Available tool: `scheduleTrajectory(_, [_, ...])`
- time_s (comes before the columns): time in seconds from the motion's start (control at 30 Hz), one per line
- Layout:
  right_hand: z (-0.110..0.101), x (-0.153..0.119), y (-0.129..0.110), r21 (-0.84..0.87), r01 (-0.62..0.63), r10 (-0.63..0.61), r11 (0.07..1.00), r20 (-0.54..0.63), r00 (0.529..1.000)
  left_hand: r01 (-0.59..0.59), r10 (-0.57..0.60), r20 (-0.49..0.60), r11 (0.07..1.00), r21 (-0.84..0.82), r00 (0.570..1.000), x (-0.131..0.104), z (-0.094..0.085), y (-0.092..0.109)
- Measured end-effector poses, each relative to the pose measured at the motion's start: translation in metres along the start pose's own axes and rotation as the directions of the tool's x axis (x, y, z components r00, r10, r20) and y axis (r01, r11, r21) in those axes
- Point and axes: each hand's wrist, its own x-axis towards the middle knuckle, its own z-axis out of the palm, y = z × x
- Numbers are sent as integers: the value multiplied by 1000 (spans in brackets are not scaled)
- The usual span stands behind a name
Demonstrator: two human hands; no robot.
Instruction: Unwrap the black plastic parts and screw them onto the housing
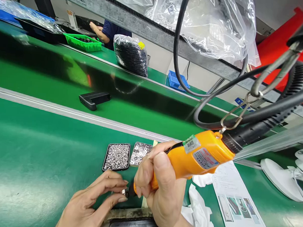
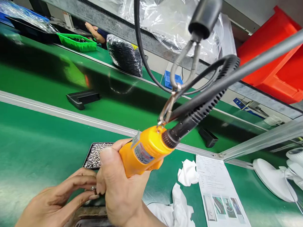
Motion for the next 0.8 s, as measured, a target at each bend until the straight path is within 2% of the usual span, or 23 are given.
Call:
scheduleTrajectory(0.2, [-3, -4, 5, -85, 19, -16, 996, 33, 999, -63, 62, 34, 998, 30, 997, 2, -2, -3])
scheduleTrajectory(0.47, [-3, -2, 5, -91, 37, -35, 995, 31, 999, -22, 19, 146, 1000, 20, 989, -1, -4, -14])
scheduleTrajectory(0.63, [-7, 0, 7, -142, 84, -83, 986, 11, 996, -34, 31, 41, 996, 83, 999, -7, -9, -16])
scheduleTrajectory(0.73, [-15, 4, 12, -198, 118, -127, 973, -34, 991, 13, -9, -28, 987, 162, 1000, -25, -11, -21])
scheduleTrajectory(0.8, [-23, 7, 18, -234, 114, -128, 966, -49, 991, 5, 10, -77, 981, 195, 997, -39, -10, -23])
